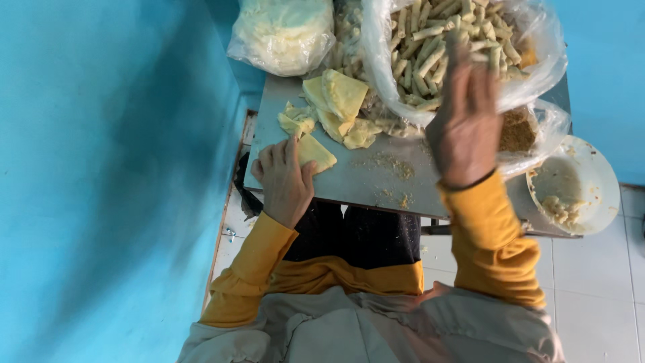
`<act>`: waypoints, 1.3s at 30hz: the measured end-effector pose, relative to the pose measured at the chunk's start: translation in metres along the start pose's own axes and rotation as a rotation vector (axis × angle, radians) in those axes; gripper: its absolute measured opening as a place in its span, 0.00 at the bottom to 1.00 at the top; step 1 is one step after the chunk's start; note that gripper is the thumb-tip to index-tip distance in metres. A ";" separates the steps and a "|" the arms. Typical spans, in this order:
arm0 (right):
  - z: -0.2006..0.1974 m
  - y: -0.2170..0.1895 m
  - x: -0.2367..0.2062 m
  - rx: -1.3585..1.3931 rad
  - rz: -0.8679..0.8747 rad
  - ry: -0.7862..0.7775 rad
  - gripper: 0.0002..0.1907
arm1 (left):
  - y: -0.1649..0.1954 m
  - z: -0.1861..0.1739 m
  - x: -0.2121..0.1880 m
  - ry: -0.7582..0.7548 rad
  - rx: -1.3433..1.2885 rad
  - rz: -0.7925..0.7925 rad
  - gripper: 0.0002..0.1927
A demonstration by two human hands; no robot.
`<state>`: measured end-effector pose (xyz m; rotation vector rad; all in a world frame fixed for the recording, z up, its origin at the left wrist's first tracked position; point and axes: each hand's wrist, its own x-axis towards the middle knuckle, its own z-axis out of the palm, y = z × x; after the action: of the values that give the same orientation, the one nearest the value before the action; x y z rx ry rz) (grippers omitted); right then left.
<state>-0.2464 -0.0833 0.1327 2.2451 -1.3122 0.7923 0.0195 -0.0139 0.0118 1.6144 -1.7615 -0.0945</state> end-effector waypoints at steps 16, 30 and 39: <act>0.041 -0.127 -0.032 1.122 0.254 -0.184 0.29 | -0.002 0.003 -0.017 0.197 -1.071 -0.123 0.30; 0.014 -0.131 -0.082 0.946 0.102 0.001 0.41 | 0.065 -0.009 -0.028 -0.127 -1.744 -0.218 0.41; 0.019 -0.118 -0.090 0.879 0.135 0.064 0.40 | 0.086 -0.006 -0.042 -0.192 -1.761 -0.317 0.37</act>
<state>-0.1723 0.0179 0.0507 2.7255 -1.2293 1.7383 -0.0512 0.0438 0.0407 0.4573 -0.7778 -1.4809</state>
